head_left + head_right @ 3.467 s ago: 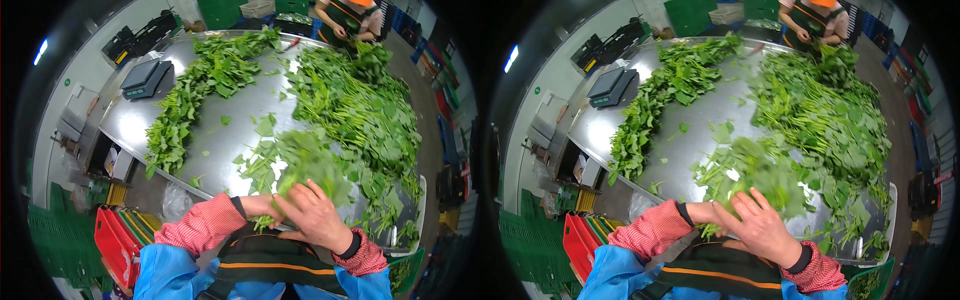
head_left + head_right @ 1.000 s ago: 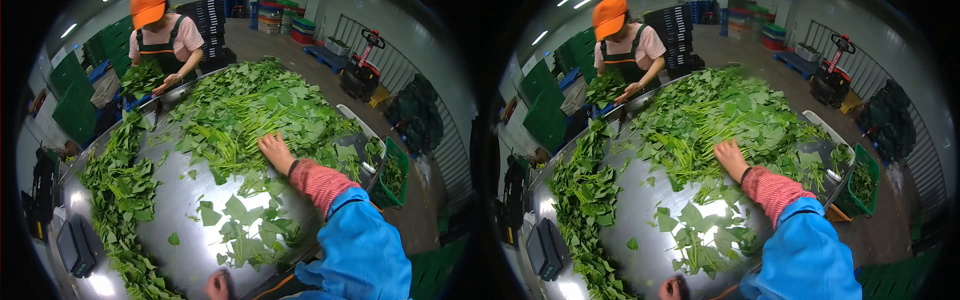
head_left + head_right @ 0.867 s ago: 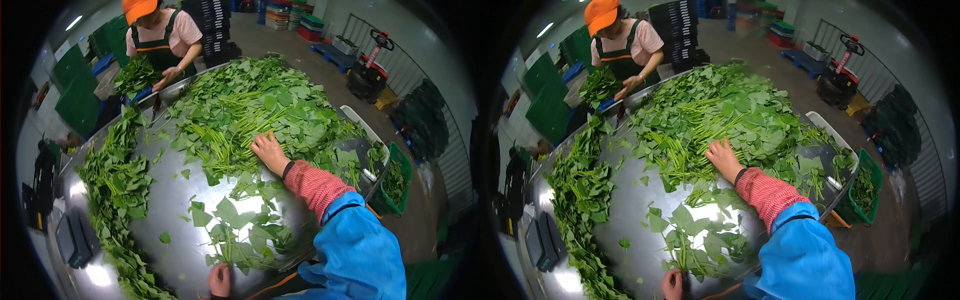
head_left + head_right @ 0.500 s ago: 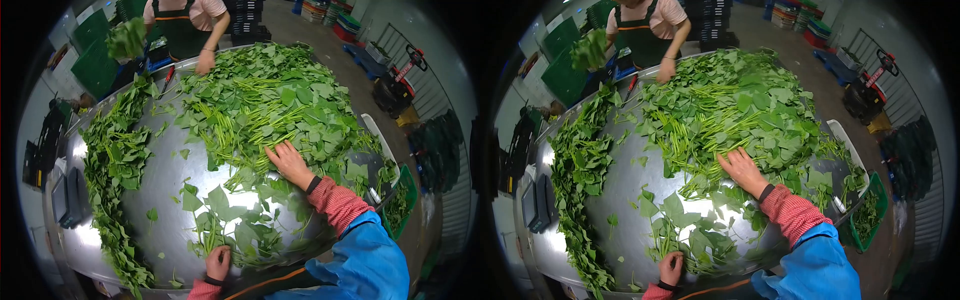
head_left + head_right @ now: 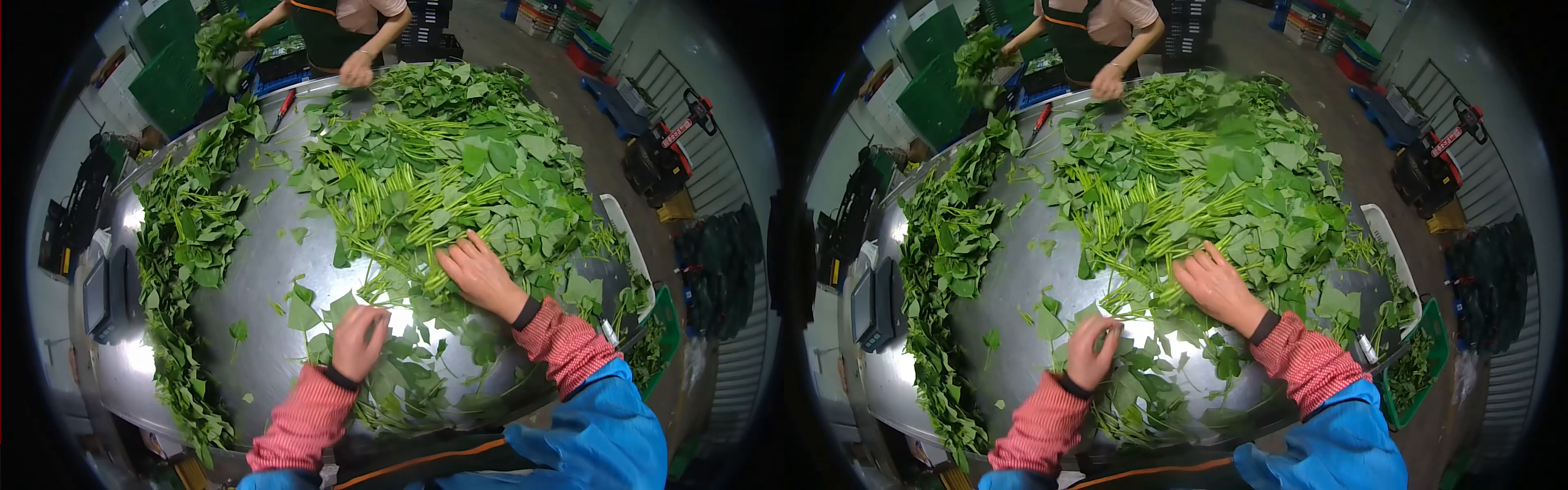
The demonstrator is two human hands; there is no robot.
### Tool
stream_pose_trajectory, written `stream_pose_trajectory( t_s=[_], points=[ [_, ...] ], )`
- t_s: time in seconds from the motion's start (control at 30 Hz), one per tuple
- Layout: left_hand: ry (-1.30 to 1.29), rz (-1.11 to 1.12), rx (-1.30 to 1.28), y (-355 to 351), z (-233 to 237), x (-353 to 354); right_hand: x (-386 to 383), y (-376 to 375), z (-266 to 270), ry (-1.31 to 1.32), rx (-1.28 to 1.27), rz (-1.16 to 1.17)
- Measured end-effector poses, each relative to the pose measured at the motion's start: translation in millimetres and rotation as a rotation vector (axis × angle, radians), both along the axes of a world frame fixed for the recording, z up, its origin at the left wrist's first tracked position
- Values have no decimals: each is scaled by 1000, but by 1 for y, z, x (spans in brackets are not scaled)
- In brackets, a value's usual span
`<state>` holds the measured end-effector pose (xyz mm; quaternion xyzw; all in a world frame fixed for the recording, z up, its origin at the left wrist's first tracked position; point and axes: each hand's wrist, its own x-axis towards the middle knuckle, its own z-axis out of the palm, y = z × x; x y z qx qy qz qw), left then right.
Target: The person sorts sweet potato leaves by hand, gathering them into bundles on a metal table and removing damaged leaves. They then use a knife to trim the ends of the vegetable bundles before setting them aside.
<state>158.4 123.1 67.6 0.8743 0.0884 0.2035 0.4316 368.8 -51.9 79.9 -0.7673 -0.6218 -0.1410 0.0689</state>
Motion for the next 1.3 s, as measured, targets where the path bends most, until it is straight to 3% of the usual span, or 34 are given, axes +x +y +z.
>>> stream_pose_trajectory(
  t_s=[0.17, 0.37, 0.47, 0.57, 0.7, 0.77, 0.8, 0.9, 1.03, 1.07, 1.17, 1.23, 1.3],
  points=[
    [-146, -256, 198, -2, 6, 110, -7, -22, -1, 20, -34, 55],
    [138, -481, 655, -19, -28, 142, -16, -59, 21, -7, -33, 68],
    [149, -451, 606, -16, -35, 146, -18, -89, 35, -36, -24, 27],
    [186, -415, 544, -10, -43, 147, -20, -111, 65, 109, 62, -93],
    [190, -390, 528, -9, -51, 149, -16, -142, 97, 248, 372, -179],
    [202, -395, 559, -10, -55, 147, -14, -162, 113, 490, 620, -330],
    [266, -397, 693, -11, -56, 147, -21, -167, 127, 858, 839, -433],
    [245, -364, 567, -24, -59, 145, -2, -221, 126, 1390, 1109, -510],
    [159, -253, 464, -31, -50, 146, 0, -275, 80, 1734, 1376, -468],
    [41, -214, 449, -37, -37, 145, -3, -277, 72, 1745, 1420, -474],
    [30, -286, 111, -71, 8, 133, -23, -266, 65, 1822, 1381, -381],
    [155, -514, -177, -106, 32, 125, -34, -254, 51, 1863, 1306, -341],
    [225, -711, -276, -141, 41, 121, -56, -227, 53, 1822, 1162, -391]
  ],
)
